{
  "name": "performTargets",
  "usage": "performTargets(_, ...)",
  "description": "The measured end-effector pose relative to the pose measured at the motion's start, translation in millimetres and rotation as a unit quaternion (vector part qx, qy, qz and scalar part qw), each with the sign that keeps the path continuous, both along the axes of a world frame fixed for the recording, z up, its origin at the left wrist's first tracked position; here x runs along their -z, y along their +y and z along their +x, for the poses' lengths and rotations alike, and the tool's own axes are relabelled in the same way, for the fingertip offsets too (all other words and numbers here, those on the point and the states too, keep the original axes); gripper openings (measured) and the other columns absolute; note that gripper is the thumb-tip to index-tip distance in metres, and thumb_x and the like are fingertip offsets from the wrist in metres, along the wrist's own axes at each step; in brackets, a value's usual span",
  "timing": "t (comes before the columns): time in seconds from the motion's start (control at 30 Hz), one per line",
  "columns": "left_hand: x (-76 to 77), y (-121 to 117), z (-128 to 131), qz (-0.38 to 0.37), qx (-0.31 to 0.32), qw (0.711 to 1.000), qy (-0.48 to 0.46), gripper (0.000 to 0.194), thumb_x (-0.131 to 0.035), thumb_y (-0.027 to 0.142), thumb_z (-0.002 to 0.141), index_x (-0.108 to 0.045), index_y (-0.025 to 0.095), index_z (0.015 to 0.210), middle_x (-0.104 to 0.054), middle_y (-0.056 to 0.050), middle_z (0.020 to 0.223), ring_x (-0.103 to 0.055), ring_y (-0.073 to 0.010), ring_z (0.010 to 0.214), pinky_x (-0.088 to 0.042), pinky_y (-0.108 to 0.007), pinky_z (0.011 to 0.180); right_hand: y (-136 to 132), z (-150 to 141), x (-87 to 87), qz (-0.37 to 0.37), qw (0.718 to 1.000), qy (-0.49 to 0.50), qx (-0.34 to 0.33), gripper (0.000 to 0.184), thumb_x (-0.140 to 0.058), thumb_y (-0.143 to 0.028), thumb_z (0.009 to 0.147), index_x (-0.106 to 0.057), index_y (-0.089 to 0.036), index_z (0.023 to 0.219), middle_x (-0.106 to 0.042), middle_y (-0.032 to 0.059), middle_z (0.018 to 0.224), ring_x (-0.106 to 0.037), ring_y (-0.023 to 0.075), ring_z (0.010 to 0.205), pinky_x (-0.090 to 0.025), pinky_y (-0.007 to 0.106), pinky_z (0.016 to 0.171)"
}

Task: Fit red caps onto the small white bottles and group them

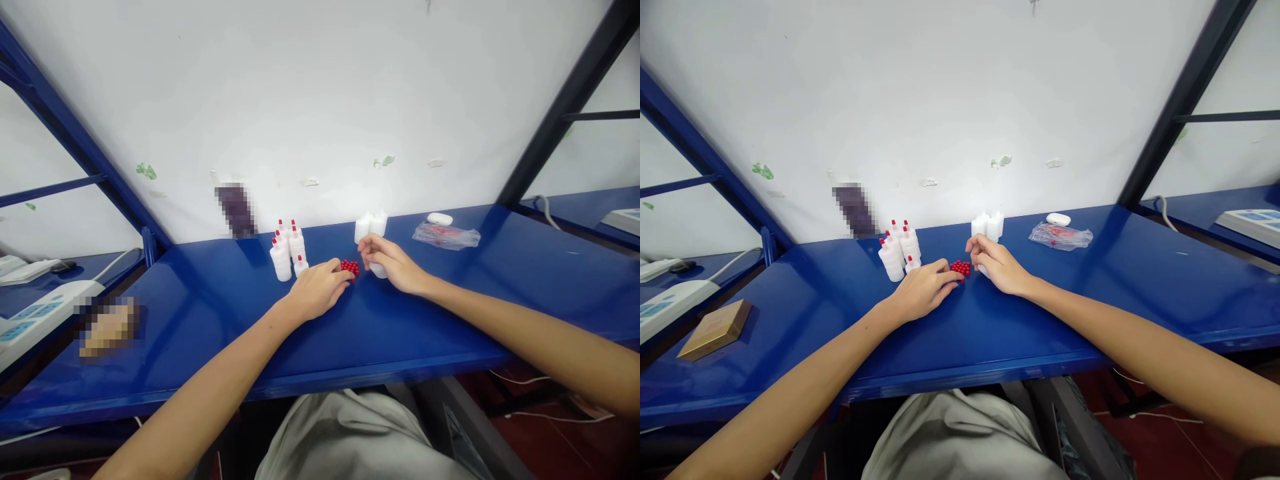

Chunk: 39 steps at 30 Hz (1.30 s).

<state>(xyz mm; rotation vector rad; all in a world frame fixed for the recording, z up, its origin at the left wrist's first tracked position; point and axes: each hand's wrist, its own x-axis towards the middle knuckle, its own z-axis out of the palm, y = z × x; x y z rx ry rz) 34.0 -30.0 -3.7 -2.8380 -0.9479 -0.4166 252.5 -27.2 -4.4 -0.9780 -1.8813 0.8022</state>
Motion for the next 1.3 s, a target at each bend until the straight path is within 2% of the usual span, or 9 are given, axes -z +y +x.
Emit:
performTargets(0.17,2.7,1.9,-1.7,-0.073,0.021,0.994,-0.079,0.014,-0.054,0.027,0.093,-0.065,0.021,0.098,-0.056,-0.002,0.091,-0.057,-0.0149,0.079,-0.045,-0.026,0.072,-1.2,-0.6,1.6,-0.032,0.997,-0.047,0.043,0.014,-0.046,-0.028,0.084,-0.056,-0.018,0.081,-0.057,-0.0007,0.07,-0.051,0.0149,0.066,-0.038,0.028,0.066)
performTargets(0.27,2.9,2.6,-1.6,-0.124,0.033,0.986,-0.106,0.008,-0.059,0.026,0.09,-0.063,0.02,0.093,-0.056,0.0,0.084,-0.056,-0.0142,0.077,-0.044,-0.026,0.072,-4.7,-0.9,-0.3,-0.046,0.996,-0.072,0.037,0.017,-0.048,-0.031,0.085,-0.057,-0.018,0.081,-0.056,-0.002,0.064,-0.048,0.0136,0.06,-0.035,0.027,0.06)
performTargets(0.43,-2.6,-3.6,3.1,-0.156,0.05,0.963,-0.216,0.01,-0.057,0.028,0.091,-0.061,0.019,0.095,-0.051,0.003,0.073,-0.049,-0.0106,0.066,-0.04,-0.024,0.065,-11.9,-2.9,-5.0,-0.044,0.998,-0.025,-0.043,0.035,-0.04,-0.035,0.089,-0.054,-0.017,0.063,-0.051,-0.0003,0.056,-0.047,0.0131,0.055,-0.035,0.027,0.057)
performTargets(0.6,-7.9,-15.1,10.4,-0.188,0.076,0.91,-0.361,0.016,-0.055,0.033,0.094,-0.058,0.017,0.098,-0.045,0.005,0.066,-0.037,-0.0075,0.056,-0.035,-0.021,0.056,-22.3,-15.2,-6.1,-0.16,0.976,0.09,-0.12,0.052,-0.033,-0.052,0.09,-0.049,-0.019,0.054,-0.049,0.0013,0.047,-0.045,0.0133,0.041,-0.034,0.028,0.045)
performTargets(0.67,-7.9,-17.7,12.3,-0.203,0.084,0.902,-0.372,0.016,-0.056,0.032,0.094,-0.058,0.017,0.097,-0.047,0.005,0.067,-0.038,-0.0072,0.056,-0.034,-0.021,0.055,-26.7,-20.2,-6.6,-0.169,0.974,0.084,-0.124,0.06,-0.028,-0.059,0.092,-0.05,-0.018,0.053,-0.05,0.002,0.044,-0.046,0.0132,0.04,-0.035,0.028,0.045)
performTargets(0.77,-6.7,-19.1,13.4,-0.219,0.092,0.897,-0.373,0.016,-0.057,0.032,0.093,-0.058,0.016,0.096,-0.047,0.005,0.067,-0.038,-0.007,0.056,-0.034,-0.021,0.054,-32.2,-24.5,-8.4,-0.133,0.982,0.036,-0.126,0.068,-0.019,-0.062,0.096,-0.051,-0.018,0.056,-0.05,0.0017,0.041,-0.047,0.0132,0.04,-0.039,0.028,0.049)
performTargets(1.07,-8.1,-18.4,10.3,-0.168,0.096,0.915,-0.354,0.015,-0.059,0.03,0.092,-0.063,0.015,0.095,-0.043,0.004,0.071,-0.038,-0.0071,0.061,-0.034,-0.021,0.058,-32.9,-25.1,-8.4,-0.086,0.979,0.028,-0.18,0.055,-0.018,-0.061,0.099,-0.051,-0.018,0.098,-0.047,-0.0059,0.052,-0.043,0.0109,0.042,-0.041,0.027,0.051)
performTargets(1.17,-9.5,-19.5,9.3,-0.206,0.09,0.908,-0.354,0.017,-0.057,0.031,0.093,-0.062,0.016,0.098,-0.041,0.006,0.063,-0.037,-0.0063,0.055,-0.033,-0.019,0.055,-32.9,-21.4,-10.1,-0.078,0.975,0.013,-0.207,0.055,-0.017,-0.065,0.097,-0.047,-0.018,0.098,-0.047,-0.0048,0.06,-0.044,0.0107,0.048,-0.042,0.027,0.053)
performTargets(1.3,-9.3,-21.6,8.5,-0.266,0.085,0.897,-0.342,0.02,-0.055,0.033,0.093,-0.059,0.016,0.101,-0.04,0.009,0.057,-0.036,-0.0052,0.049,-0.032,-0.018,0.052,-34.6,-19.1,-12.6,-0.068,0.977,0.001,-0.202,0.049,-0.021,-0.063,0.098,-0.044,-0.02,0.09,-0.047,-0.0037,0.066,-0.045,0.01,0.055,-0.041,0.025,0.056)
